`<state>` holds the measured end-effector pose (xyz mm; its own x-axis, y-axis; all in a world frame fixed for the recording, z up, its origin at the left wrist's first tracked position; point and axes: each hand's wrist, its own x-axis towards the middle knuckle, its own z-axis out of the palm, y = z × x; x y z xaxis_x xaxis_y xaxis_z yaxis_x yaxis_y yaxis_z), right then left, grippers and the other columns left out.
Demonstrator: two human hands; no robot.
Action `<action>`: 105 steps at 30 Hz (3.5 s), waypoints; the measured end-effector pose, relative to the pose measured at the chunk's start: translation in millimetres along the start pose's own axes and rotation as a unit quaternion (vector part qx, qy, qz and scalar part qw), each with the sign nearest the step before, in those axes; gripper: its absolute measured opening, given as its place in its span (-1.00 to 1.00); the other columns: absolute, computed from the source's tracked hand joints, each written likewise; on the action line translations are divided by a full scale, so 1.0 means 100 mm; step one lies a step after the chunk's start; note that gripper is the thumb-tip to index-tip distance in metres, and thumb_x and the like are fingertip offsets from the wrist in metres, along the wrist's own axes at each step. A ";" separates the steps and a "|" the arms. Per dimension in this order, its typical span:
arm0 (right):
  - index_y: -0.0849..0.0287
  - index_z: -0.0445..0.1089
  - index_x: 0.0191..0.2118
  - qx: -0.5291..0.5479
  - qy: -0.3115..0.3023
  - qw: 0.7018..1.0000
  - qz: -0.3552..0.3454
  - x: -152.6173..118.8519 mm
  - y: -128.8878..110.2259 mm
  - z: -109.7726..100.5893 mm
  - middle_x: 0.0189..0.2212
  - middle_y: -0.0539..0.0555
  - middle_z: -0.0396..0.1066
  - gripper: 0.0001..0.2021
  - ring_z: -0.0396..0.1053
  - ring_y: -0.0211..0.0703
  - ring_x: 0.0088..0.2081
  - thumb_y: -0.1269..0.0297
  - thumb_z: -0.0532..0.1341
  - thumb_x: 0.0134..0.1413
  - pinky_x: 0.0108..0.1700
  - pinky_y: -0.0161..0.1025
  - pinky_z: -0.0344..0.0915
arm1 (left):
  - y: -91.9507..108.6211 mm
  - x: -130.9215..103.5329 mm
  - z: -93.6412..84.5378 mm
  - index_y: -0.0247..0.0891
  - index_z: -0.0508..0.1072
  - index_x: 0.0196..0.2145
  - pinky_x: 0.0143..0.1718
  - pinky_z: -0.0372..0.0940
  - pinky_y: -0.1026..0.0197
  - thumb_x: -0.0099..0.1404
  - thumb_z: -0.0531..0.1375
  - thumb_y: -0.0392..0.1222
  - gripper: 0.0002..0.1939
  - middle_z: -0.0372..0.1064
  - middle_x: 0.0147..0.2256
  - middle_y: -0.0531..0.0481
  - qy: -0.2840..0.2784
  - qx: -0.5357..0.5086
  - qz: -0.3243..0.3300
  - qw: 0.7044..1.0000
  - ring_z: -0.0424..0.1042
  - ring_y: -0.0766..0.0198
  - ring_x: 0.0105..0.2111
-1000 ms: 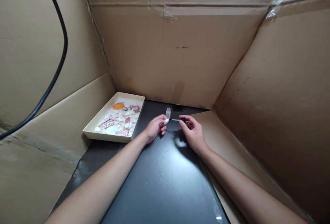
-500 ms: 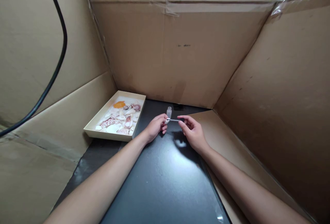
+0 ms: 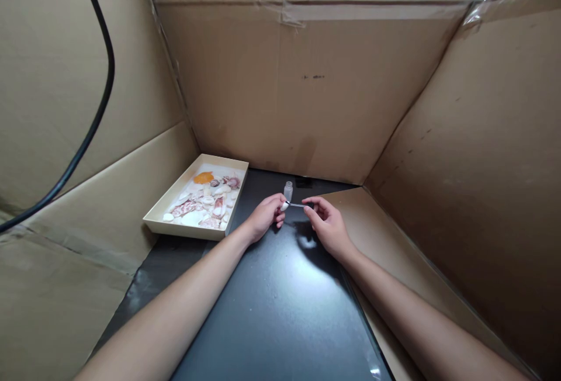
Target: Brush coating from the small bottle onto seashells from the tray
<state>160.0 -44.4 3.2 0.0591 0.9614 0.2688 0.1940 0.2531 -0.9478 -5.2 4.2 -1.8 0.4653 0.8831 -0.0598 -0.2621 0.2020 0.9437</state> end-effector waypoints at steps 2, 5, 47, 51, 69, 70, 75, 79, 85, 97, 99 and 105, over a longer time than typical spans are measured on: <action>0.22 0.40 -0.19 0.012 -0.004 1.000 -0.005 0.00 0.00 0.00 -0.59 -0.10 0.12 -0.68 0.08 -0.29 -0.57 0.07 0.20 0.04 -0.49 -0.29 0.05 | 0.00 0.00 0.00 -0.25 0.19 -0.45 -0.67 0.06 0.39 0.13 0.03 -0.32 -0.96 -0.01 -0.59 0.17 0.002 0.002 0.001 1.000 0.06 0.46 -0.67; 0.21 0.40 -0.19 0.015 -0.006 1.000 -0.011 0.00 0.01 -0.01 -0.58 -0.10 0.11 -0.68 0.08 -0.29 -0.57 0.08 0.20 0.04 -0.49 -0.29 0.05 | 0.00 0.00 0.00 -0.25 0.19 -0.46 -0.67 0.06 0.40 0.13 0.03 -0.32 -0.96 -0.01 -0.59 0.17 0.002 0.004 0.002 1.000 0.07 0.47 -0.67; 0.17 0.36 -0.16 -0.020 -0.021 0.998 -0.056 -0.05 0.03 0.01 -0.54 -0.09 0.11 -0.78 0.09 -0.29 -0.54 0.18 0.18 0.12 -0.50 -0.31 0.03 | 0.03 -0.02 0.01 -0.26 0.20 -0.45 -0.66 0.08 0.37 0.16 0.04 -0.27 -0.96 0.04 -0.58 0.16 -0.001 -0.038 -0.002 0.999 0.09 0.45 -0.66; 0.17 0.37 -0.18 -0.033 0.003 0.998 -0.045 -0.04 0.04 0.02 -0.55 -0.10 0.10 -0.78 0.09 -0.28 -0.54 0.17 0.19 0.10 -0.50 -0.32 0.04 | 0.05 -0.04 0.02 -0.26 0.19 -0.44 -0.64 0.09 0.37 0.14 0.05 -0.28 -0.96 0.04 -0.56 0.15 -0.010 -0.030 0.002 0.999 0.10 0.45 -0.65; 0.14 0.37 -0.17 -0.029 0.003 0.998 -0.063 -0.06 -0.01 0.01 -0.55 -0.09 0.14 -0.79 0.10 -0.29 -0.55 0.18 0.17 0.11 -0.50 -0.32 0.05 | 0.04 -0.04 0.02 -0.24 0.17 -0.47 -0.64 0.07 0.39 0.19 0.01 -0.29 -0.92 0.02 -0.60 0.16 -0.007 -0.011 -0.009 1.000 0.11 0.44 -0.66; 0.15 0.38 -0.16 -0.033 -0.006 0.997 -0.066 -0.06 -0.01 0.02 -0.54 -0.08 0.15 -0.79 0.11 -0.28 -0.55 0.19 0.17 0.11 -0.50 -0.31 0.06 | 0.04 -0.03 0.02 -0.25 0.17 -0.47 -0.64 0.07 0.39 0.18 0.01 -0.29 -0.92 0.02 -0.60 0.16 -0.008 -0.010 -0.007 1.000 0.11 0.44 -0.66; 0.15 0.37 -0.19 -0.042 0.047 0.997 -0.050 -0.06 -0.02 0.01 -0.55 -0.09 0.12 -0.80 0.10 -0.28 -0.55 0.18 0.18 0.09 -0.50 -0.31 0.06 | 0.02 -0.03 0.01 -0.24 0.17 -0.46 -0.65 0.08 0.39 0.15 0.02 -0.31 -0.94 0.03 -0.60 0.16 -0.010 -0.002 -0.005 1.000 0.10 0.44 -0.66; 0.14 0.38 -0.18 -0.040 0.004 0.997 -0.062 -0.06 -0.01 0.01 -0.56 -0.09 0.13 -0.80 0.11 -0.28 -0.56 0.19 0.17 0.10 -0.50 -0.31 0.06 | 0.01 -0.02 0.01 -0.24 0.18 -0.46 -0.64 0.10 0.39 0.14 0.02 -0.32 -0.95 0.04 -0.60 0.16 -0.011 0.006 0.000 1.000 0.11 0.44 -0.66; 0.14 0.37 -0.23 -0.055 0.055 0.996 -0.044 -0.04 -0.01 0.00 -0.57 -0.09 0.15 -0.84 0.12 -0.27 -0.55 0.22 0.17 0.06 -0.50 -0.31 0.06 | 0.01 -0.02 -0.01 -0.23 0.17 -0.46 -0.64 0.11 0.37 0.14 0.03 -0.31 -0.95 0.01 -0.61 0.16 -0.016 0.010 0.004 1.000 0.10 0.43 -0.66; 0.14 0.36 -0.20 -0.022 0.015 0.999 -0.047 -0.06 -0.04 0.01 -0.57 -0.09 0.13 -0.81 0.10 -0.28 -0.57 0.19 0.14 0.10 -0.50 -0.31 0.05 | 0.04 -0.04 0.02 -0.25 0.19 -0.46 -0.63 0.10 0.38 0.14 0.03 -0.31 -0.96 0.05 -0.61 0.15 -0.015 0.020 -0.001 1.000 0.11 0.43 -0.65; 0.15 0.38 -0.20 -0.036 0.003 0.998 -0.053 -0.06 -0.04 0.01 -0.56 -0.08 0.16 -0.80 0.11 -0.28 -0.55 0.18 0.16 0.10 -0.49 -0.31 0.06 | 0.05 -0.05 0.02 -0.25 0.19 -0.46 -0.62 0.10 0.38 0.13 0.03 -0.31 -0.96 0.06 -0.61 0.15 -0.012 0.022 -0.001 1.000 0.12 0.43 -0.65; 0.16 0.37 -0.24 -0.047 0.035 0.996 -0.072 -0.05 -0.03 0.00 -0.56 -0.09 0.13 -0.84 0.08 -0.29 -0.54 0.21 0.16 0.10 -0.48 -0.31 0.05 | 0.05 -0.05 0.02 -0.25 0.19 -0.46 -0.63 0.10 0.37 0.14 0.03 -0.31 -0.96 0.03 -0.62 0.16 -0.011 0.016 -0.003 1.000 0.11 0.43 -0.66</action>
<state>158.8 -50.1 4.2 0.0922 0.9052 0.4149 0.2958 0.3730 -0.8794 -6.5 0.0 3.6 0.4846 0.8728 -0.0585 -0.2317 0.1925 0.9535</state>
